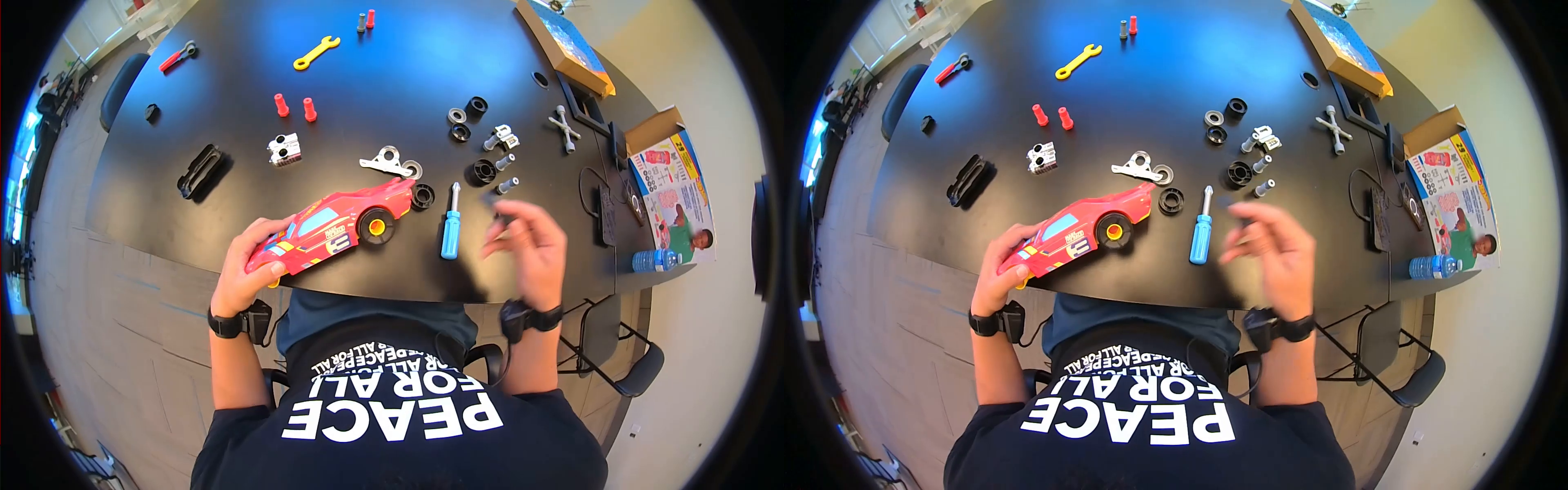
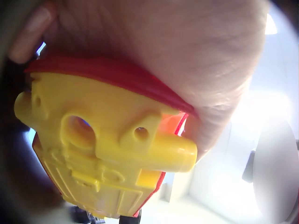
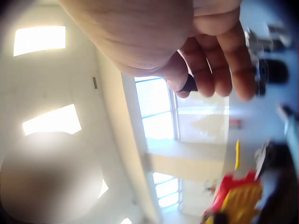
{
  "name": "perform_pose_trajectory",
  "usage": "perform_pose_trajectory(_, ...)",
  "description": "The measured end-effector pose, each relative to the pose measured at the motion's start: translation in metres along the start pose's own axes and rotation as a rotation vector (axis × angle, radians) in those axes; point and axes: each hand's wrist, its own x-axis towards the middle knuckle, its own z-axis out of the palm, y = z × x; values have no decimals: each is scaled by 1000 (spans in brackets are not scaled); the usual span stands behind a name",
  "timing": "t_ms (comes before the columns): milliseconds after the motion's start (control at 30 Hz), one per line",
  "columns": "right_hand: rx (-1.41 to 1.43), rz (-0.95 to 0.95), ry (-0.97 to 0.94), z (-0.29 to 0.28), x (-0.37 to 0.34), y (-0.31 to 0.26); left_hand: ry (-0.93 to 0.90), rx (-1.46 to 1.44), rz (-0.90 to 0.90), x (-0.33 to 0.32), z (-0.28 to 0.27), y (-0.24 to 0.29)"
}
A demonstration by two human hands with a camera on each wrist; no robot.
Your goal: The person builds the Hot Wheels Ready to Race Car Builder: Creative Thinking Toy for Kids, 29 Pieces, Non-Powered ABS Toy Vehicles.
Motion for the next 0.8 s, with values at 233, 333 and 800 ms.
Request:
perform_pose_trajectory(233,45,125,-389,66,-6,22,97,180,81,-17,26,12)
perform_pose_trajectory(333,81,210,-314,69,-4,24,124,212,95,-26,30,19)
perform_pose_trajectory(800,-536,-143,102,70,-2,39,166,338,104,-31,45,32)
